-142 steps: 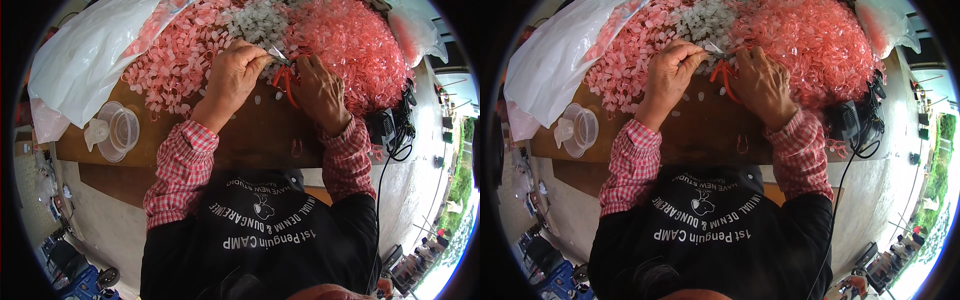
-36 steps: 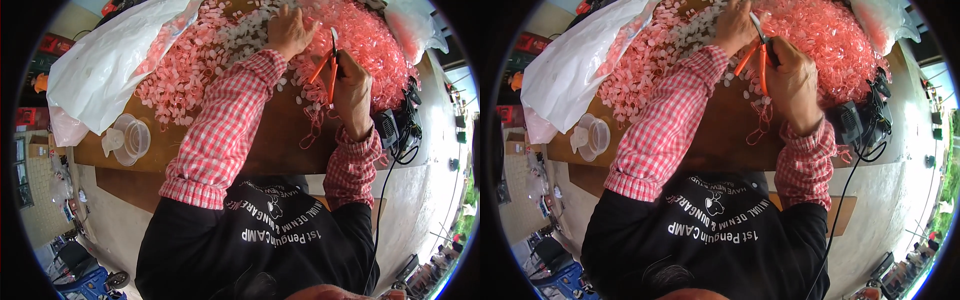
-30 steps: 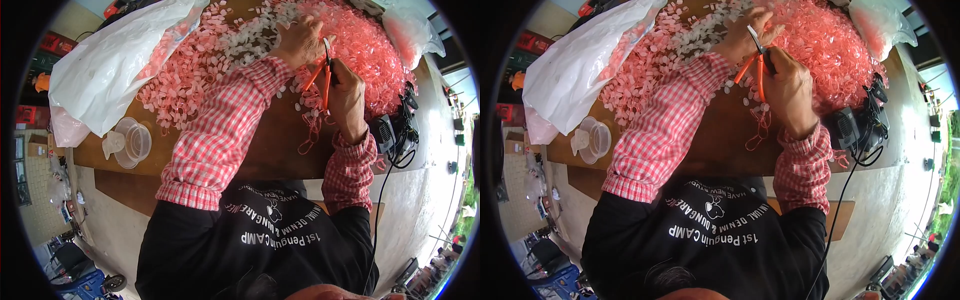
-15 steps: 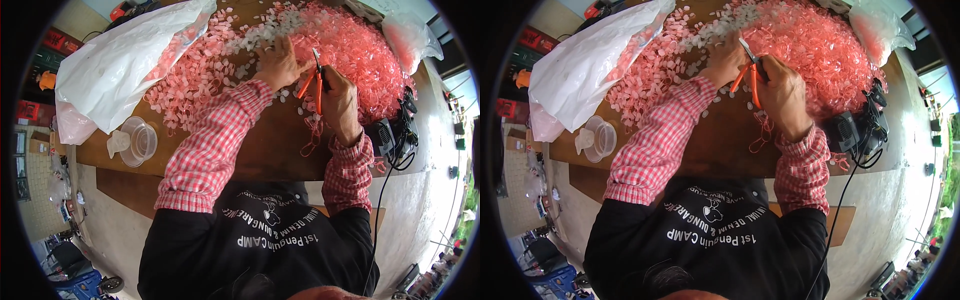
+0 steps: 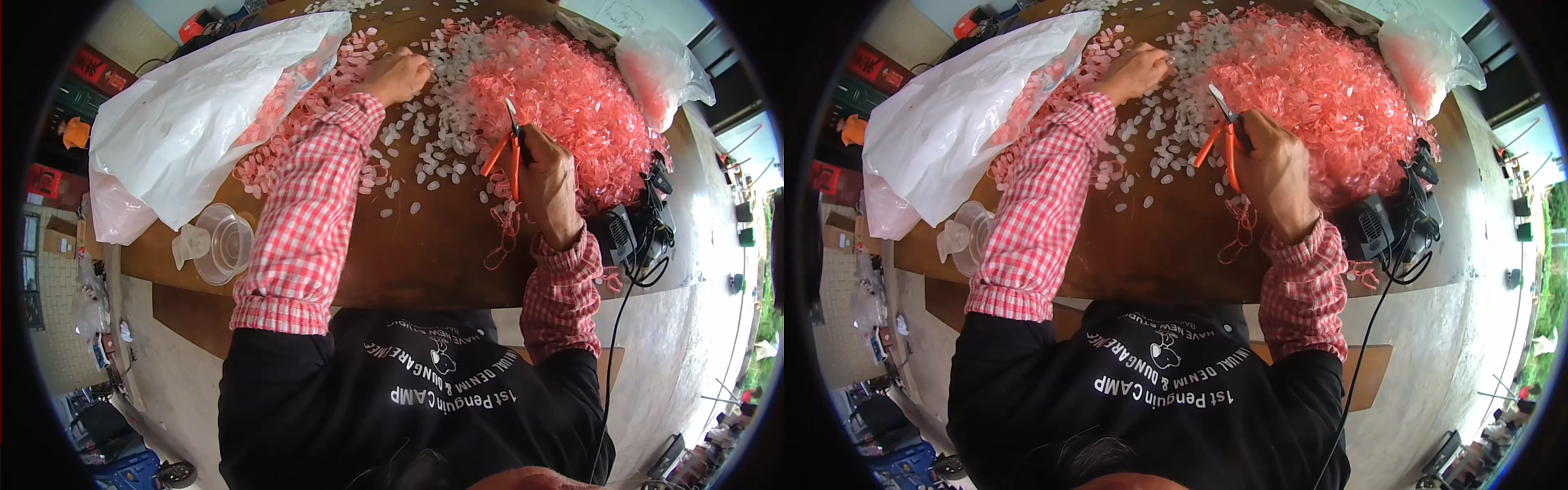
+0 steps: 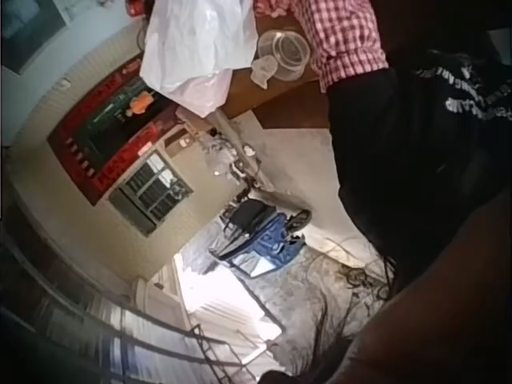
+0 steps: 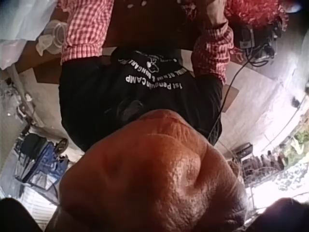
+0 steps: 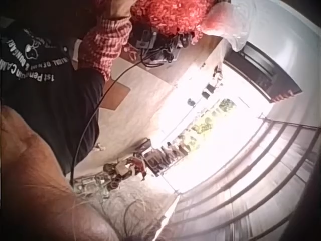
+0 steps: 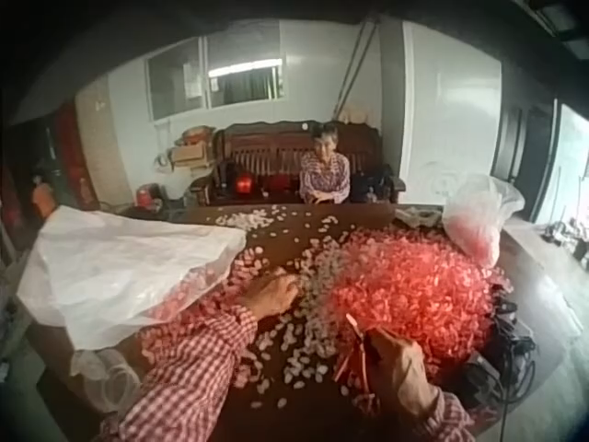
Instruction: Trimming excess material from small plastic flower-shaped components using scissors.
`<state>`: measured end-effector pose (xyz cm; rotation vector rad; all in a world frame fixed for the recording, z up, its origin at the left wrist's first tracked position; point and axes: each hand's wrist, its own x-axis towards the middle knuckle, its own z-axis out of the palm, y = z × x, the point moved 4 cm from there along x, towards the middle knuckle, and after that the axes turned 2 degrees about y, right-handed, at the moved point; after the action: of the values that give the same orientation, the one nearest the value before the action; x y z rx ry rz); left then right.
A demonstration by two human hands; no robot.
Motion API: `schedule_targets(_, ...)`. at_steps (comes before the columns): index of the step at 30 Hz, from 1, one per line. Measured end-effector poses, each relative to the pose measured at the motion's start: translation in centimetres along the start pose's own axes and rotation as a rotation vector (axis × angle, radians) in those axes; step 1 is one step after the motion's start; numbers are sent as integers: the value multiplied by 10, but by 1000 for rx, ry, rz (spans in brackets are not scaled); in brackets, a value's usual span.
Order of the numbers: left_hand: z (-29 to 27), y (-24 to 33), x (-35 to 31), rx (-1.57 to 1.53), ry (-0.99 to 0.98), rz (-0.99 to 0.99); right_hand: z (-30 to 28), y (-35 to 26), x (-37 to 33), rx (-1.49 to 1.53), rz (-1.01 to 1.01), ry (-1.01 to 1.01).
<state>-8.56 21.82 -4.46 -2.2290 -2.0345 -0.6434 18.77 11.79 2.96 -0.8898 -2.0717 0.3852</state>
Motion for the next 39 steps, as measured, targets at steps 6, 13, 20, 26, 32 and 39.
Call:
schedule_targets(6,-54,-19,-9,-62,-282,-104,3,3,0,-20,23,-29)
schedule_targets(13,-69,-11,-30,-171,-136,-7,7,3,-2,-116,9,-104)
schedule_targets(20,-55,7,-34,-42,-396,59,14,20,-11,-205,29,-167)
schedule_targets(26,-63,35,-60,69,-286,65,18,30,-13,-240,4,-112)
schedule_targets(32,-90,76,-89,-400,-56,-11,5,13,-2,-226,42,-4)
schedule_targets(39,-71,112,-139,-979,-61,-123,29,5,-10,371,155,-241)
